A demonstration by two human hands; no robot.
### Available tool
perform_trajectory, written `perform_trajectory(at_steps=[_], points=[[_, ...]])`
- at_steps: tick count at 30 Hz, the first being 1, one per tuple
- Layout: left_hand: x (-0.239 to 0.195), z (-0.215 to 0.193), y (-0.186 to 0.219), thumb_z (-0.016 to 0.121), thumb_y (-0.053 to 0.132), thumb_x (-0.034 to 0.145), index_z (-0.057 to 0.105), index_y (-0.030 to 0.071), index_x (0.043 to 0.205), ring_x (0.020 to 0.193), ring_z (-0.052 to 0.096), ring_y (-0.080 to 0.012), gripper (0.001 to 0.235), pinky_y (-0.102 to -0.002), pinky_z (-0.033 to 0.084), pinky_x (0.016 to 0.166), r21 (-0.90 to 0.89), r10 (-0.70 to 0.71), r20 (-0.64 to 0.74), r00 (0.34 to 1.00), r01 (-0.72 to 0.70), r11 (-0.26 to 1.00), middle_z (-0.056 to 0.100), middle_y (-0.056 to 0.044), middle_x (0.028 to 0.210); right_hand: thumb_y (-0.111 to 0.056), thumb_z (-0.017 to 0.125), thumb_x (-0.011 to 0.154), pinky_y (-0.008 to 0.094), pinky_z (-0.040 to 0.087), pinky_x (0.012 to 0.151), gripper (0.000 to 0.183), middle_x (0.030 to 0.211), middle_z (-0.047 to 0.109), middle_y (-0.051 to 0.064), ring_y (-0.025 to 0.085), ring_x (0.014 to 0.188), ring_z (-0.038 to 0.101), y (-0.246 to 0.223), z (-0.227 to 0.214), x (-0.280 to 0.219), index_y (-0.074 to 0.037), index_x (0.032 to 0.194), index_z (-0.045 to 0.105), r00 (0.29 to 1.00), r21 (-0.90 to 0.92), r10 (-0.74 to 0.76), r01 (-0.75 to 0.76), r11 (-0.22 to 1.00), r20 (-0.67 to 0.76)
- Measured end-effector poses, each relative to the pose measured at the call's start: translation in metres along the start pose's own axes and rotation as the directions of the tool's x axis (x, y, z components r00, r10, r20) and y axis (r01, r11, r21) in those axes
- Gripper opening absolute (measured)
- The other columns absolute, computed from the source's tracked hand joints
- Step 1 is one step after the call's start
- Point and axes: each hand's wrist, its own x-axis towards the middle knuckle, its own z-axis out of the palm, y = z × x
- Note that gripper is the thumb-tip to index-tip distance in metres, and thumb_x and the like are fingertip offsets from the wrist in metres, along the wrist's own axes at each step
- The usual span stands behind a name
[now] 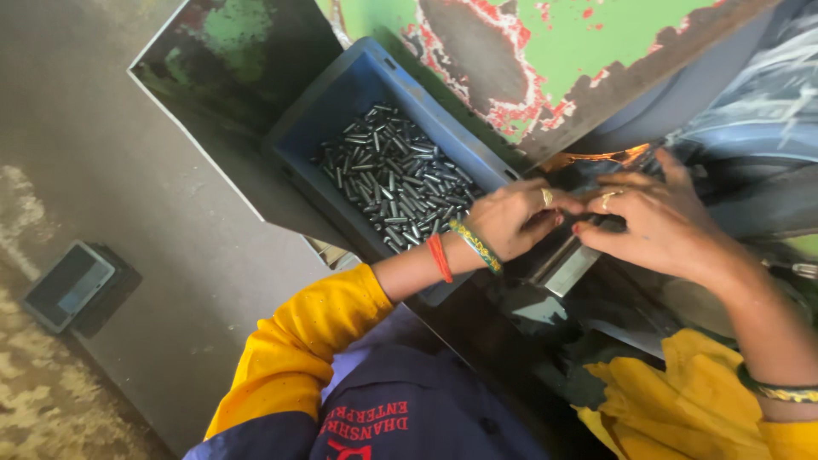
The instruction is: The person repeatedly picks small metal pins from a blue bin and inserts them into a slot on a green industrial machine, then pulls a lever to cycle the machine. The person continues this repetitive loading and cycling process throughout the clip.
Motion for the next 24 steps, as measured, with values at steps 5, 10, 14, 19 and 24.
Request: perform_trajectory(at_steps=[5,10,14,19,24], points=[[-0.015,-0.038,-0.043,0.071,0.019,0.085,0.073,0.012,0.103,0.098,0.070,-0.0309,0.020,-0.044,0.059,0.073,0.577,-0.125,0.080,0.989,0.056,0.815,0.070,-0.010,0.106,-0.046,0.069,0.084,0.056,0.015,0.127,0.029,0.119,0.075,-0.008,0.013,0.130,0.057,-0.001,-0.003,0.001,-0.026,0.102,0.081,0.998,0.028,0.043,-0.044,0.999,0.042],[-0.039,-0.019,-0.111,0.068,0.017,0.084,0.075,0.017,0.105,0.105,0.071,-0.0301,0.022,-0.045,0.059,0.078,0.807,-0.487,0.257,0.835,0.092,0.584,0.072,-0.010,0.110,-0.044,0.068,0.082,0.057,0.011,0.127,0.029,0.118,0.075,-0.007,0.012,0.131,0.057,0.004,0.005,0.001,-0.027,0.102,0.081,0.996,0.032,0.073,-0.075,0.997,0.051],[-0.042,-0.002,-0.135,0.065,0.020,0.093,0.077,0.017,0.105,0.105,0.073,-0.0302,0.018,-0.045,0.060,0.080,0.841,-0.599,0.252,0.760,0.135,0.524,0.074,-0.010,0.112,-0.044,0.070,0.085,0.058,0.009,0.129,0.027,0.118,0.075,-0.007,0.012,0.131,0.058,0.007,0.007,0.002,-0.027,0.102,0.081,0.995,0.031,0.093,-0.094,0.995,0.047],[-0.034,-0.030,-0.098,0.069,0.020,0.085,0.075,0.013,0.103,0.095,0.075,-0.0315,0.020,-0.046,0.059,0.077,0.695,-0.436,0.221,0.872,0.172,0.698,0.075,-0.012,0.107,-0.038,0.066,0.085,0.061,0.011,0.127,0.027,0.117,0.076,-0.004,0.014,0.131,0.058,0.009,0.008,0.001,-0.023,0.102,0.081,0.997,0.089,0.071,-0.072,0.993,0.006],[-0.009,-0.042,-0.038,0.073,0.017,0.083,0.070,0.004,0.099,0.065,0.077,-0.0191,0.020,-0.032,0.064,0.060,-0.164,-0.252,0.292,0.923,0.307,0.937,0.078,-0.008,0.084,-0.032,0.066,0.085,0.062,0.014,0.126,0.025,0.115,0.076,-0.002,0.017,0.127,0.061,0.010,0.010,0.001,-0.020,0.101,0.081,0.998,0.098,0.059,-0.058,0.994,-0.014]])
